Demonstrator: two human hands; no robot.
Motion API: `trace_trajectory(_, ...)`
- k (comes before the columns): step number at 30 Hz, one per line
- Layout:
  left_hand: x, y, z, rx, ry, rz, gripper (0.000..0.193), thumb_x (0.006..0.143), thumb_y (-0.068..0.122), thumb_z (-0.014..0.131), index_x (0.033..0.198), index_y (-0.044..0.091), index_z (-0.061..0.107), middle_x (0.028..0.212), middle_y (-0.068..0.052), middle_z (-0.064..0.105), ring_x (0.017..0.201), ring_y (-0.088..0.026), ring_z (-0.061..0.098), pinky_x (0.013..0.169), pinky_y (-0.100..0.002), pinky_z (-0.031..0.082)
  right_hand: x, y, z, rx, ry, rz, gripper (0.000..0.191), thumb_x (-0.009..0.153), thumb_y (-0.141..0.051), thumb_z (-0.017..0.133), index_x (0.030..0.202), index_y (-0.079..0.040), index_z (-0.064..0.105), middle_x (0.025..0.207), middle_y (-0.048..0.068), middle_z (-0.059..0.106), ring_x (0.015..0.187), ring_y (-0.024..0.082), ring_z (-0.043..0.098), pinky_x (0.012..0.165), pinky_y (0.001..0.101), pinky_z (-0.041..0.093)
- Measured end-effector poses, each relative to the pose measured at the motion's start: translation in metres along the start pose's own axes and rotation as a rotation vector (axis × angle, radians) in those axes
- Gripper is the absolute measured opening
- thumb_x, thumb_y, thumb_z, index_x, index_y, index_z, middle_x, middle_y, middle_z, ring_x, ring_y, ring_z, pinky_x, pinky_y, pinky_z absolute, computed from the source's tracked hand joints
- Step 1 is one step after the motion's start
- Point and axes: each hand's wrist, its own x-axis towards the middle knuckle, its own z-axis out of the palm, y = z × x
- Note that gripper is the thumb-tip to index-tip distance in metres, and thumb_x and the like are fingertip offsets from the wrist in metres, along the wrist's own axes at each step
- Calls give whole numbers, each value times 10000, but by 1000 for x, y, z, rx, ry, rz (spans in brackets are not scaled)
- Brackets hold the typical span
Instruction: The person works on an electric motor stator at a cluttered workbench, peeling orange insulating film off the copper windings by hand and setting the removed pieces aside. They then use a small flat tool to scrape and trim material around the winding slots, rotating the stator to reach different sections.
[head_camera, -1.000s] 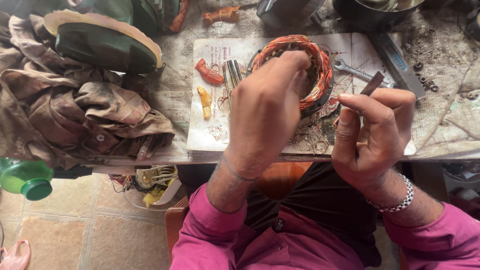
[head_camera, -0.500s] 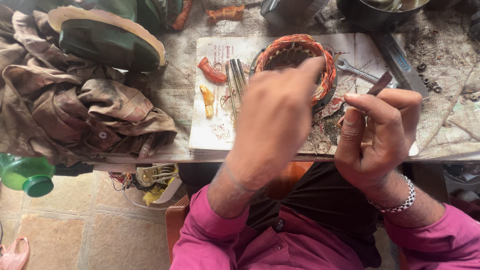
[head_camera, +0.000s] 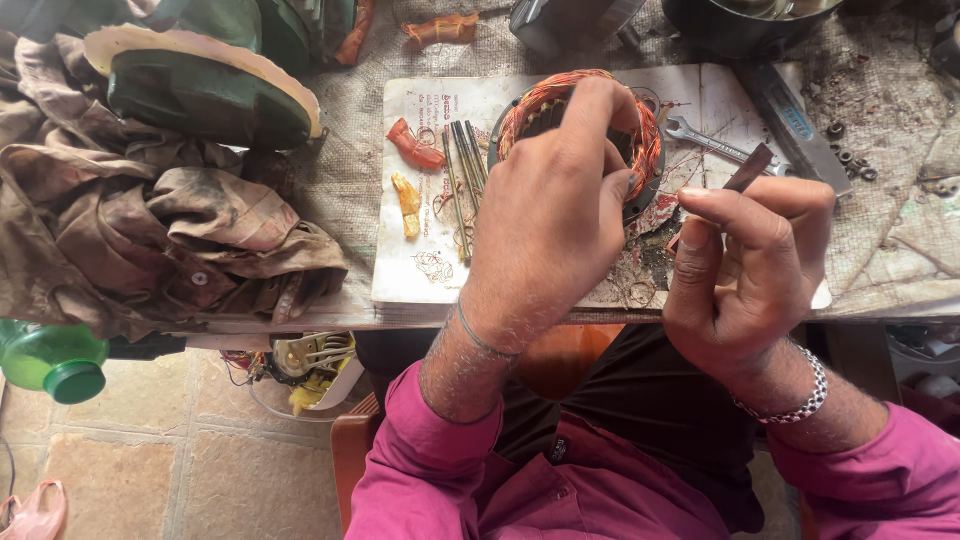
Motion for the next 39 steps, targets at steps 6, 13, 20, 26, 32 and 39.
trace_trajectory(6, 3, -2, 2, 9, -3, 18, 262, 876, -14, 642, 1089, 63, 511, 843, -81, 708, 879, -331, 731, 719, -477, 530, 5, -4, 1, 75, 15, 79, 131, 1097, -88, 642, 1196, -4, 661, 1080, 134, 520, 968, 221, 516, 757, 280, 455)
trace_trajectory(13, -7, -11, 9, 46, 51, 227, 219, 873, -73, 587, 1023, 51, 487, 914, -113, 579, 918, -348, 614, 808, -450, 479, 0, 0, 1, 13, 4, 4, 107, 1185, -104, 669, 1242, -13, 671, 1113, 115, 537, 966, 198, 512, 815, 287, 435)
trace_trajectory(20, -12, -16, -2, -108, -17, 237, 206, 886, -114, 582, 1011, 19, 486, 912, -136, 548, 860, -333, 603, 759, -416, 476, -3, 3, 2, 18, -1, 10, 111, 1189, -108, 667, 1251, -16, 673, 1117, 118, 532, 965, 194, 507, 803, 279, 431)
trace_trajectory(26, -13, -13, -1, -223, 76, 243, 189, 983, -61, 579, 1154, 3, 530, 1067, -148, 606, 1026, -353, 642, 878, -408, 528, -2, 3, 2, 18, 5, 9, 107, 1184, -94, 670, 1253, -12, 668, 1115, 118, 533, 955, 192, 503, 793, 279, 424)
trace_trajectory(32, -11, -14, 2, 15, 56, 241, 205, 986, -35, 622, 1182, 15, 653, 1048, -143, 602, 1013, -325, 635, 909, -409, 524, 1, 0, 2, 21, -1, 7, 98, 1169, -64, 664, 1249, -7, 665, 1119, 121, 529, 1008, 205, 517, 815, 283, 436)
trace_trajectory(39, -19, -7, -19, 309, 356, 153, 248, 939, -82, 669, 1156, 36, 683, 1071, -120, 624, 1008, -293, 602, 912, -395, 492, 1, 0, 2, 54, -9, 4, 147, 1115, -5, 658, 1260, 3, 640, 1126, 133, 523, 1015, 201, 527, 849, 283, 476)
